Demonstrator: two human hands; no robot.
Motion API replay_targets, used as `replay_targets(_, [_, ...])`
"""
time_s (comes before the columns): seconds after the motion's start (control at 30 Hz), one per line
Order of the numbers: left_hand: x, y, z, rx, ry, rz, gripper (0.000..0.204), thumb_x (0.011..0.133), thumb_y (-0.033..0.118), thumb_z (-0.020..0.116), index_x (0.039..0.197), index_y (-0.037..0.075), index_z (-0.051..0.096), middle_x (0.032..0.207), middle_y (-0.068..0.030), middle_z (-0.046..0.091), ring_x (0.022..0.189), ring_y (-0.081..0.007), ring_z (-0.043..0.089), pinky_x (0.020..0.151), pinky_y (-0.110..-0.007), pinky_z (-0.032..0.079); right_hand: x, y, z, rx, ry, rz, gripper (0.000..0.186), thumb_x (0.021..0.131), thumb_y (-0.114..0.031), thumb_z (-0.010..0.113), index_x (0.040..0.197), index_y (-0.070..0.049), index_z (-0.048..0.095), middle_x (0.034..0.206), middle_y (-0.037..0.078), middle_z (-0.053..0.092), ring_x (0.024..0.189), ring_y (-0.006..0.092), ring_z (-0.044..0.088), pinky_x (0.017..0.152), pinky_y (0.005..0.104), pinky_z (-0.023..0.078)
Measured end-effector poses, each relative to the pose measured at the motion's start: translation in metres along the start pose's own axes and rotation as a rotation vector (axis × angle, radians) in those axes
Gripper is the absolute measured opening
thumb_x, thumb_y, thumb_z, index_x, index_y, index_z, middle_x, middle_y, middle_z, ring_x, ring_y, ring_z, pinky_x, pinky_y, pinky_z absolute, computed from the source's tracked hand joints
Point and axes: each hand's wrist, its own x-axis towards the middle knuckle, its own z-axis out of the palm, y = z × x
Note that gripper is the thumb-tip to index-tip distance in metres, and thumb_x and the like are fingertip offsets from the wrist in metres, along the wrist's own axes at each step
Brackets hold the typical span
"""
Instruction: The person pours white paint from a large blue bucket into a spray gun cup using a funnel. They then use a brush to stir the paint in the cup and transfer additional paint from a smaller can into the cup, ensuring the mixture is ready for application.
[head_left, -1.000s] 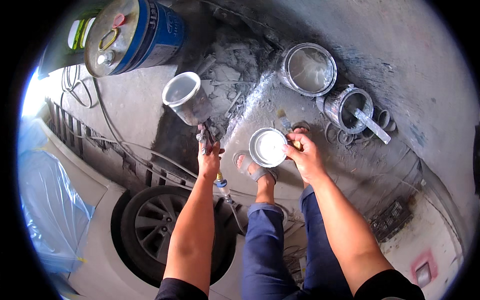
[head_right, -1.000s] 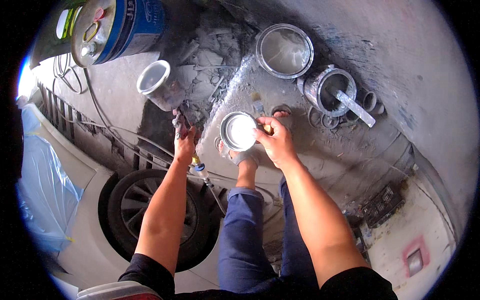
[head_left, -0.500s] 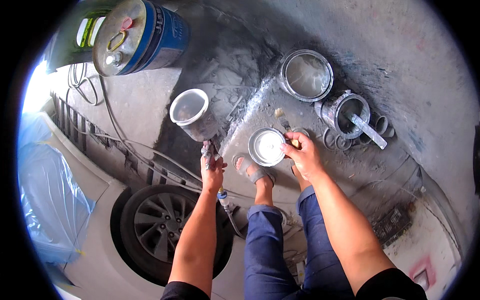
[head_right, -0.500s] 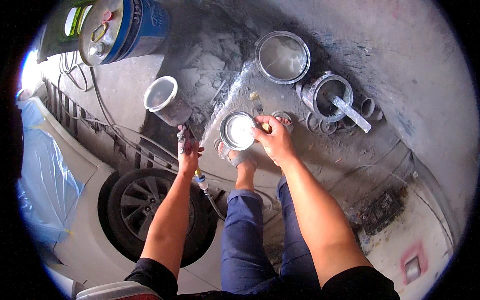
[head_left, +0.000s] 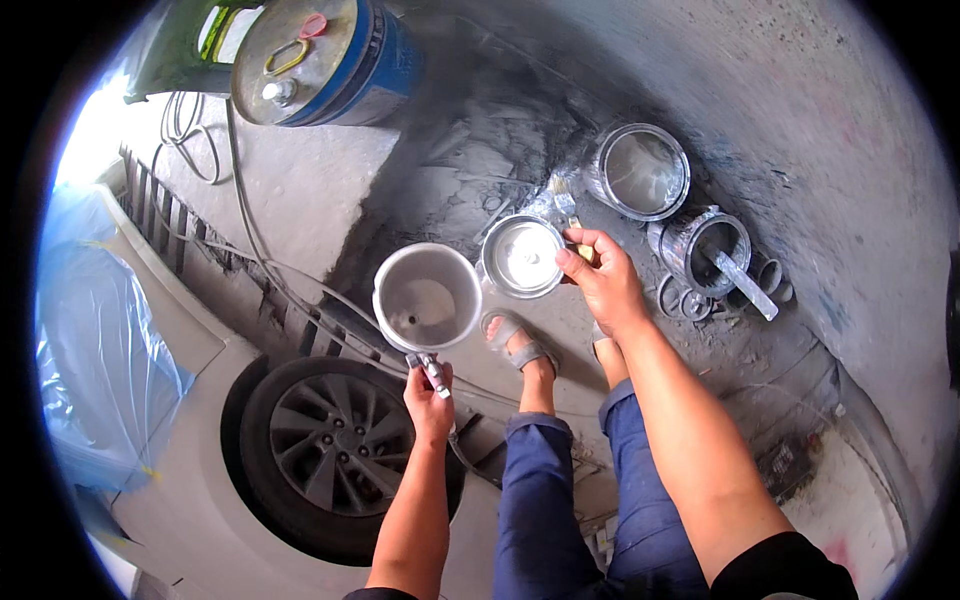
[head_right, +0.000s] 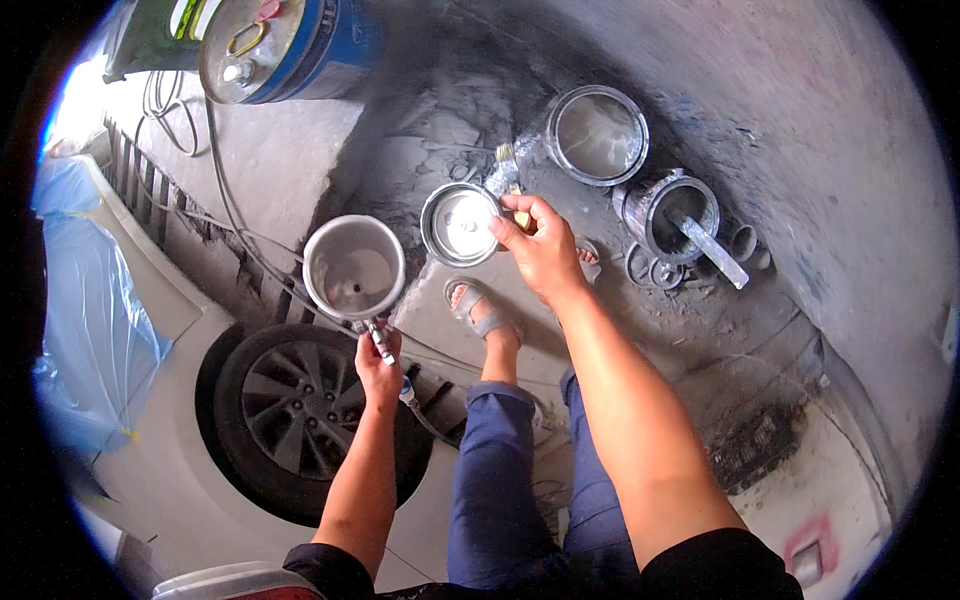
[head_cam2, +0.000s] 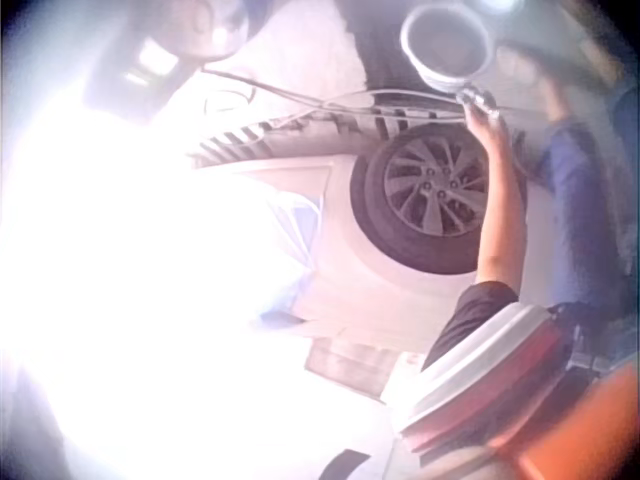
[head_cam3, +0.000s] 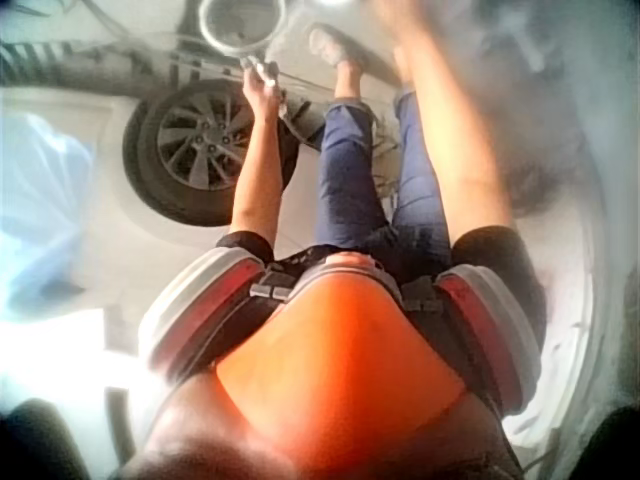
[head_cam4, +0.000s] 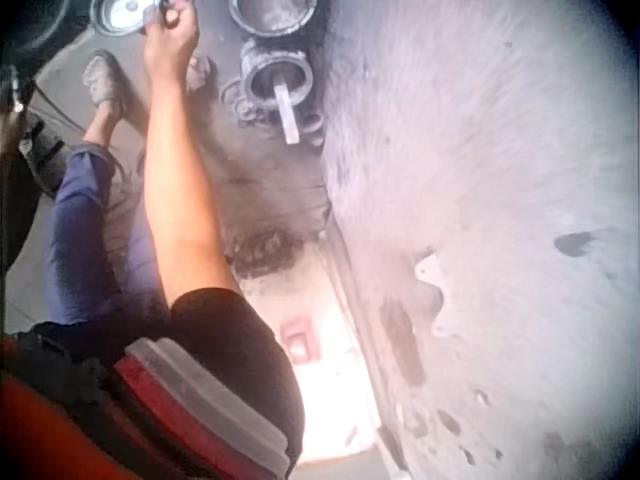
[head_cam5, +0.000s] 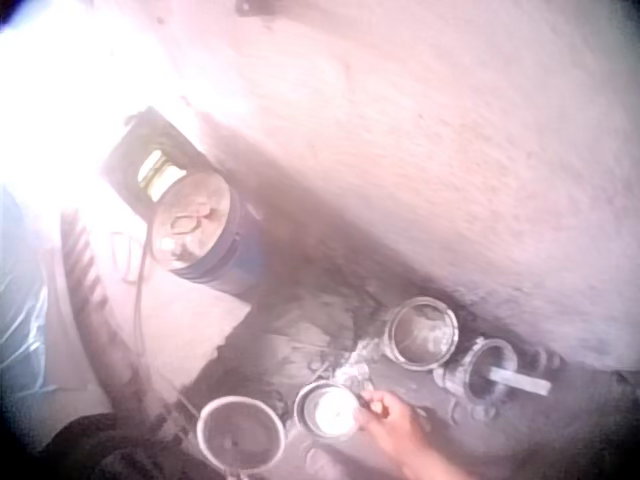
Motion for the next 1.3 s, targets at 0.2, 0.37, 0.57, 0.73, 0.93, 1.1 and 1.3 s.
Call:
replay_targets(0.2, [-0.03, -0.001, -0.027, -0.104, -0.066, -0.162, 0.004, 0.087, 0.003, 0.056, 0.09, 0.001, 0.056, 0.079, 0.0011, 0.056, 0.071, -0.0071, 0.052, 0.066, -0.023, 0.042, 0.009, -0.012, 0.022, 0.025, -0.015, -0.055, 0.032, 0.088, -0.016, 0.071, 0.11, 0.003, 0.06, 0.081, -0.001, 0.058, 0.072, 0.0068, 0.054, 0.067, 0.023, 0.049])
replay_targets(0.37, [-0.048, 0.001, -0.027, 0.157, 0.05, 0.014, 0.009, 0.083, -0.002, 0.058, 0.092, 0.001, 0.058, 0.08, -0.0055, 0.058, 0.07, -0.0154, 0.056, 0.066, -0.028, 0.045, 0.005, -0.015, 0.033, -0.064, -0.031, -0.102, 0.029, 0.087, -0.017, 0.072, 0.108, 0.0, 0.063, 0.078, -0.002, 0.059, 0.07, 0.006, 0.054, 0.065, 0.0225, 0.048])
replay_targets(0.57, [-0.061, 0.023, -0.023, 0.34, 0.115, 0.069, 0.01, 0.081, -0.001, 0.062, 0.091, 0.001, 0.058, 0.081, -0.0124, 0.058, 0.073, -0.0273, 0.057, 0.068, -0.035, 0.046, 0.003, -0.013, 0.035, -0.126, -0.032, -0.115, 0.028, 0.086, -0.018, 0.073, 0.106, -0.001, 0.064, 0.077, -0.002, 0.059, 0.07, 0.0058, 0.054, 0.065, 0.0224, 0.047])
replay_targets(0.73, [-0.068, 0.043, -0.021, 0.501, 0.136, 0.059, 0.01, 0.081, 0.004, 0.064, 0.091, 0.004, 0.06, 0.078, -0.0124, 0.06, 0.075, -0.0303, 0.056, 0.07, -0.039, 0.045, 0.003, -0.013, 0.037, -0.093, -0.038, -0.128, 0.027, 0.086, -0.017, 0.073, 0.106, -0.001, 0.064, 0.078, -0.002, 0.06, 0.07, 0.0056, 0.054, 0.065, 0.0224, 0.047])
replay_targets(0.93, [-0.068, 0.046, -0.015, 0.574, 0.142, 0.12, 0.014, 0.082, 0.004, 0.067, 0.095, 0.004, 0.063, 0.083, -0.0106, 0.063, 0.077, -0.0262, 0.059, 0.071, -0.036, 0.047, 0.004, -0.014, 0.036, -0.089, -0.037, -0.13, 0.026, 0.086, -0.017, 0.072, 0.106, -0.001, 0.064, 0.078, -0.002, 0.061, 0.07, 0.0053, 0.054, 0.064, 0.022, 0.046])
replay_targets(1.1, [-0.068, 0.05, -0.009, 0.6, 0.15, 0.161, 0.015, 0.082, 0.003, 0.068, 0.097, 0.004, 0.064, 0.086, -0.0103, 0.065, 0.079, -0.0242, 0.062, 0.072, -0.035, 0.049, 0.006, -0.015, 0.034, -0.104, -0.026, -0.117, 0.026, 0.086, -0.017, 0.073, 0.105, -0.002, 0.064, 0.076, -0.002, 0.06, 0.068, 0.0053, 0.053, 0.063, 0.0218, 0.045])
replay_targets(1.3, [-0.066, 0.05, -0.005, 0.612, 0.142, 0.153, 0.013, 0.083, 0.0, 0.065, 0.095, 0.003, 0.064, 0.089, -0.0102, 0.065, 0.082, -0.0232, 0.063, 0.074, -0.035, 0.05, 0.009, -0.012, 0.029, -0.103, -0.01, -0.117, 0.027, 0.086, -0.018, 0.073, 0.105, -0.002, 0.064, 0.076, -0.001, 0.061, 0.068, 0.0059, 0.054, 0.063, 0.0225, 0.045])
